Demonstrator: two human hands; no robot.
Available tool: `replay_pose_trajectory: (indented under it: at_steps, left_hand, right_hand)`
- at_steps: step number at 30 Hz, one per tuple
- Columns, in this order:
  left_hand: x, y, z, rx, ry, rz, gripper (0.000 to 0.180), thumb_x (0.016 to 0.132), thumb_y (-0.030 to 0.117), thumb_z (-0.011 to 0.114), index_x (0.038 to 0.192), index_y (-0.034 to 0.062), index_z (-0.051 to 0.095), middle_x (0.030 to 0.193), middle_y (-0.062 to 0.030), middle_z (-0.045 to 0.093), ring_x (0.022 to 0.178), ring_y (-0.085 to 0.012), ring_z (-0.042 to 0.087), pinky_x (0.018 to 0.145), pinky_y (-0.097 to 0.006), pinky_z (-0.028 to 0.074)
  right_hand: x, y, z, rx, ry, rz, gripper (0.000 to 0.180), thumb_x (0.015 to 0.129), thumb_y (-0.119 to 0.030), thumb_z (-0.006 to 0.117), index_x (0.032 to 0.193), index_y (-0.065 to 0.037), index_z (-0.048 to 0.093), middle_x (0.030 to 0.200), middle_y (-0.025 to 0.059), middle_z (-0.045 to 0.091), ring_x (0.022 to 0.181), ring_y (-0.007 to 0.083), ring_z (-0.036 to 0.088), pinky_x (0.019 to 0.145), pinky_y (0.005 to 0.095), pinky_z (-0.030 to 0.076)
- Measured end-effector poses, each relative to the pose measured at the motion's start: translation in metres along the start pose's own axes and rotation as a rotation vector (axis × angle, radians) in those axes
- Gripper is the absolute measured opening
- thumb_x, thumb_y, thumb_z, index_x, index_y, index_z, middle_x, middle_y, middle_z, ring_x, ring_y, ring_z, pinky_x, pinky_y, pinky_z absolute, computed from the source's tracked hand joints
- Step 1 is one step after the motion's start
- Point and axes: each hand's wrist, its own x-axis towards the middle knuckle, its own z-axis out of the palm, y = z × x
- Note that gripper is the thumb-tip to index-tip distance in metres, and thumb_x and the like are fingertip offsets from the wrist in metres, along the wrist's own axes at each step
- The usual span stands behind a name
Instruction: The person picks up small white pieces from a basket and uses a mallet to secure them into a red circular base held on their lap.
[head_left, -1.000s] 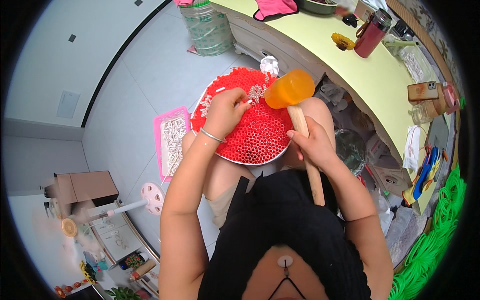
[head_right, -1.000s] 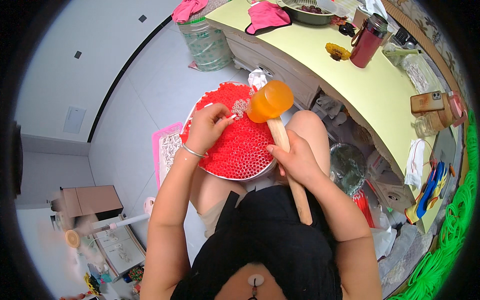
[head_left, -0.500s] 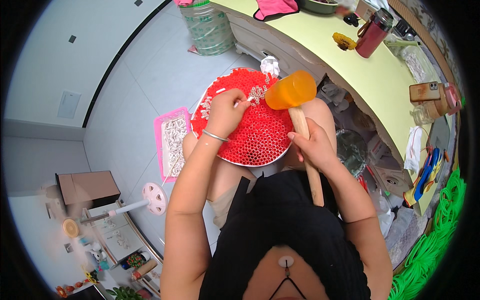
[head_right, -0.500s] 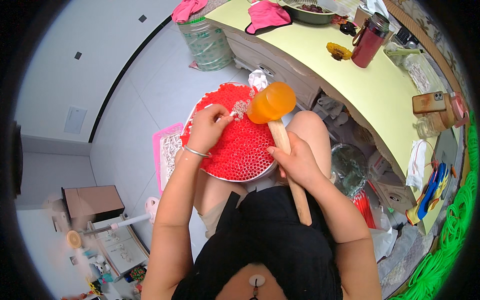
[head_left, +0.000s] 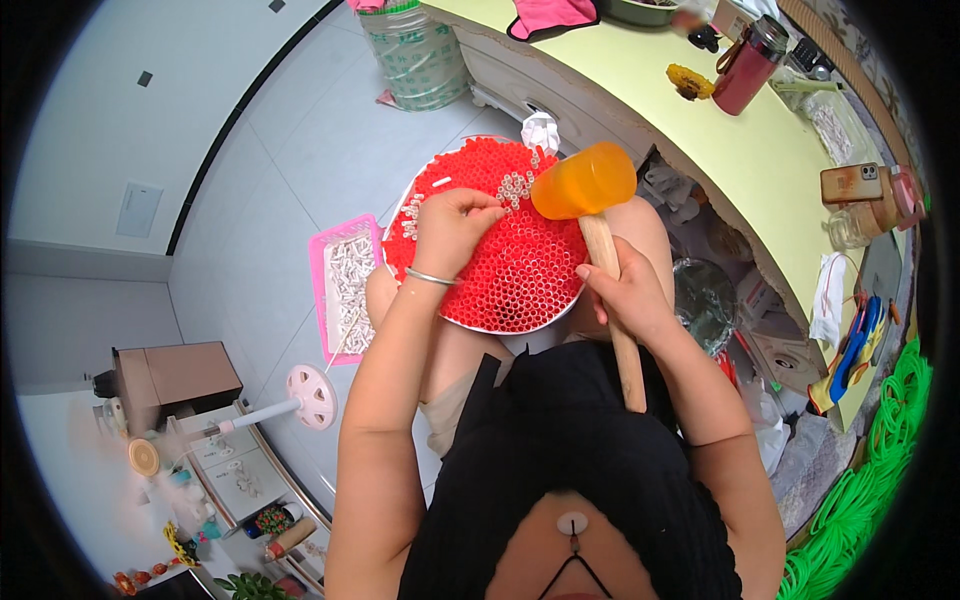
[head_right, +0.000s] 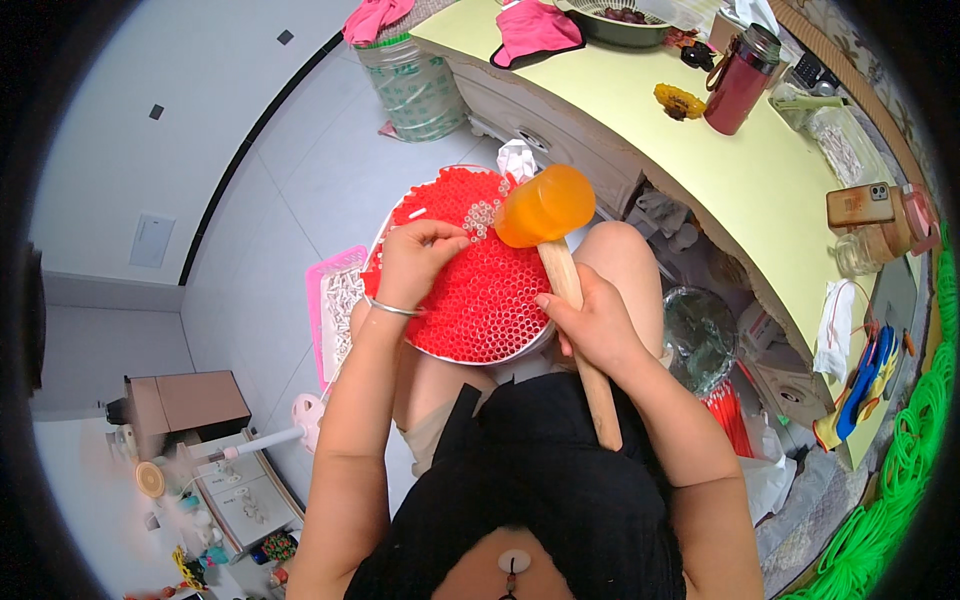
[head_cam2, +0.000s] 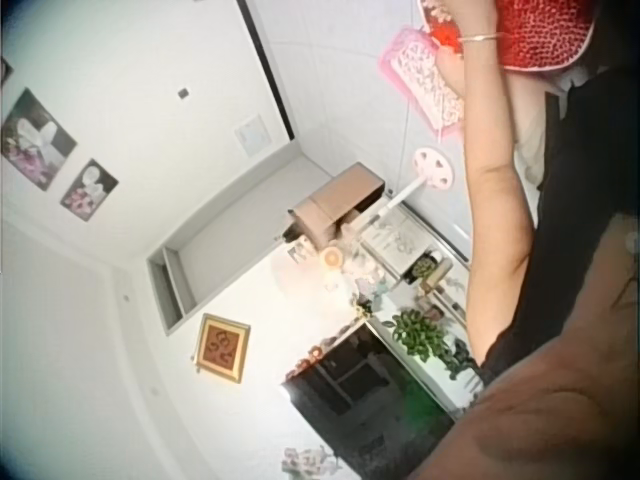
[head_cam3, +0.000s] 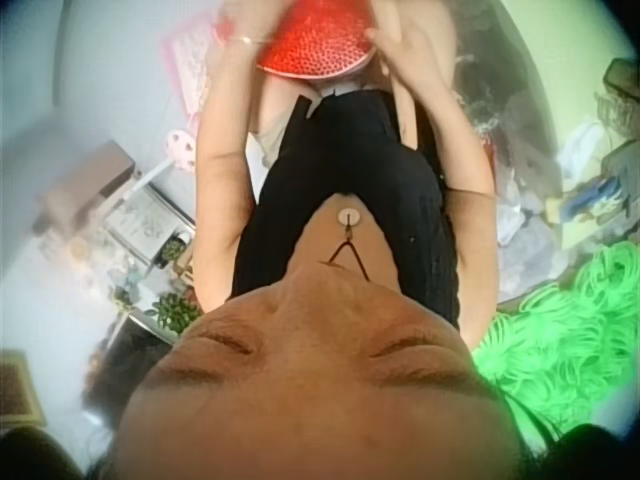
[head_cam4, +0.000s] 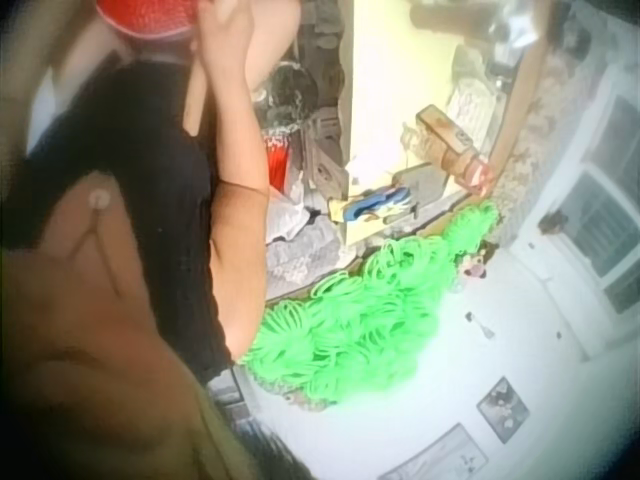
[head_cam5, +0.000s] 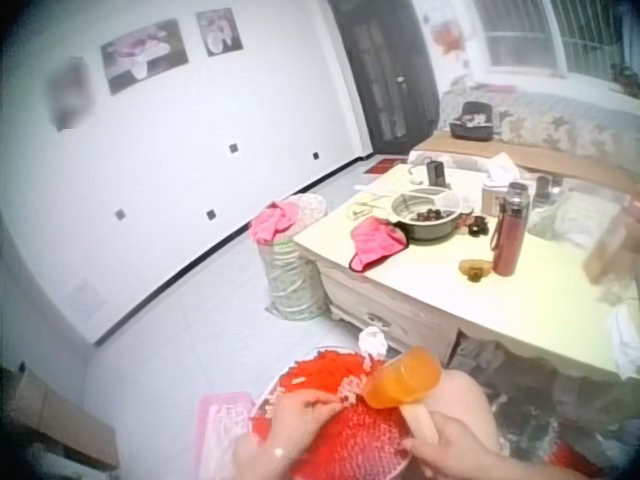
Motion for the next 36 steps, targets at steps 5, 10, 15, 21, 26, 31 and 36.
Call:
replay_pose_trajectory:
  at_steps: [5,10,15,21,26,31,36]
  left_hand:
    - [-0.004,0.008,0.013,0.334,0.112,0.253,0.014,0.07,0.012,0.077,0.078,0.0033,0.071,0.07,-0.0117,0.062,0.063,-0.0255,0.06,0.061,-0.036,0.049]
    - [-0.002,0.008,0.017,0.355,0.127,0.307,0.009,0.071,0.01,0.074,0.075,0.0033,0.069,0.067,-0.0107,0.06,0.063,-0.0251,0.059,0.061,-0.036,0.048]
    - [-0.002,0.012,0.004,0.286,0.187,0.329,0.009,0.073,0.006,0.074,0.078,0.0013,0.068,0.059,-0.0069,0.052,0.055,-0.0184,0.049,0.054,-0.032,0.041]
    - [0.005,0.014,0.006,0.321,0.123,0.367,0.008,0.074,0.009,0.072,0.077,0.0029,0.067,0.068,-0.0126,0.059,0.064,-0.0285,0.057,0.06,-0.04,0.046]
    - [0.007,0.018,0.007,0.466,0.09,0.448,0.008,0.075,0.008,0.07,0.077,0.0027,0.065,0.075,-0.0151,0.061,0.07,-0.0328,0.06,0.064,-0.043,0.049]
    - [0.015,0.015,0.012,0.595,0.06,0.55,0.012,0.075,0.011,0.072,0.079,0.0025,0.064,0.074,-0.0137,0.059,0.068,-0.0325,0.058,0.062,-0.04,0.048]
    - [0.01,0.012,0.008,0.304,0.065,0.38,0.013,0.08,0.013,0.07,0.081,0.0019,0.064,0.069,-0.0087,0.057,0.058,-0.0222,0.054,0.054,-0.034,0.045]
  right_hand:
    - [-0.001,-0.002,0.0,0.019,-0.004,0.002,0.032,0.092,-0.01,0.059,0.119,0.003,0.046,0.069,0.0021,0.053,0.043,0.009,0.047,0.039,0.0219,0.04]
    - [-0.001,0.0,0.0,0.058,0.017,-0.004,0.028,0.091,-0.011,0.062,0.113,0.004,0.05,0.07,0.003,0.056,0.042,0.0071,0.048,0.038,0.0212,0.039]
    - [-0.002,0.0,0.0,0.068,0.009,-0.007,0.029,0.091,-0.01,0.061,0.113,0.004,0.05,0.07,0.0028,0.056,0.042,0.0072,0.047,0.038,0.0215,0.039]
    - [0.0,-0.001,-0.001,0.016,0.004,0.001,0.032,0.092,-0.01,0.06,0.118,0.002,0.046,0.067,0.002,0.053,0.042,0.0094,0.047,0.039,0.022,0.04]
    - [0.0,-0.001,0.0,0.032,0.003,0.004,0.032,0.092,-0.01,0.06,0.119,0.003,0.046,0.068,0.0019,0.053,0.042,0.0091,0.047,0.039,0.0219,0.04]
    - [-0.001,-0.002,0.002,0.023,-0.009,-0.004,0.032,0.092,-0.011,0.06,0.118,0.002,0.047,0.068,0.0019,0.053,0.042,0.0089,0.047,0.039,0.0219,0.04]
    - [-0.002,-0.021,0.0,-0.151,-0.035,-0.012,0.029,0.092,-0.013,0.061,0.114,0.003,0.049,0.068,0.0019,0.054,0.043,0.0087,0.048,0.04,0.0219,0.04]
